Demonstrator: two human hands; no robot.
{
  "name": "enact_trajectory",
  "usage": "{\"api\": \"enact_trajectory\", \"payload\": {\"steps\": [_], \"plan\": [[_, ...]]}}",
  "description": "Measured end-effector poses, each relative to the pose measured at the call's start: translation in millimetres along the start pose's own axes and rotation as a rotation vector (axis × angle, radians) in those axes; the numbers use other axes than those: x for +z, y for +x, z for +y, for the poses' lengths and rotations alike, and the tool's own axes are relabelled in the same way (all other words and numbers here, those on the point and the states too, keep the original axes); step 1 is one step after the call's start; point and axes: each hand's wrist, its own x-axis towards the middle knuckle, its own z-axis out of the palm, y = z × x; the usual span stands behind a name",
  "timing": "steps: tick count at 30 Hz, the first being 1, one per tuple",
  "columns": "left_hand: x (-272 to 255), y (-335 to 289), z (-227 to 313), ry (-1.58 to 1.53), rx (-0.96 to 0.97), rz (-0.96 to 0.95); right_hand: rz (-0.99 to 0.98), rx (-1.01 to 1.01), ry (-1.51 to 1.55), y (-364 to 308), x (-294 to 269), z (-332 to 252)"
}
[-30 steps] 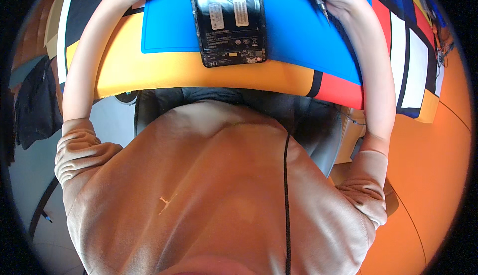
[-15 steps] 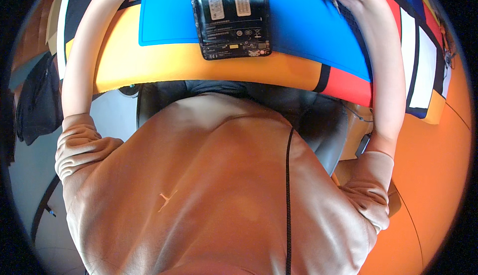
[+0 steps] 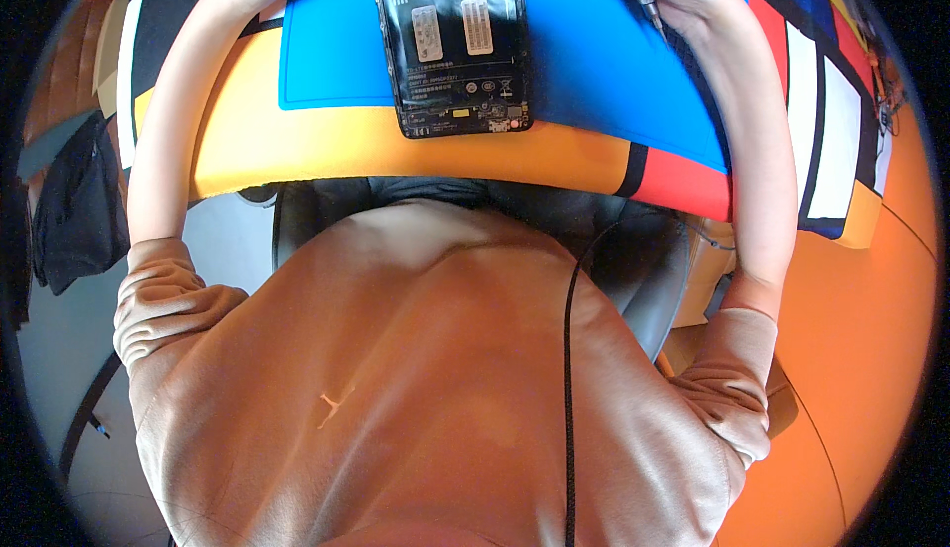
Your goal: The person uses a screwdriver to remove screws from a disassembled smartphone placed on a blue mat. They lift the motherboard, set it aside, and then continue unscrewing components from the phone's chassis.
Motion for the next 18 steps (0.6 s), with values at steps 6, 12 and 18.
{"api": "enact_trajectory", "payload": {"steps": [6, 12, 18], "plan": [[0, -2, 5, 0.045, -0.01, -0.004, -0.071, 0.026, -0.019, 3, -8, 1], [1, -2, 3, 0.057, -0.006, 0.014, -0.239, -0.167, -0.044, 15, -24, 21], [1, -2, 4, 0.119, -0.022, 0.025, -0.224, -0.138, -0.067, 19, -31, 31]]}}
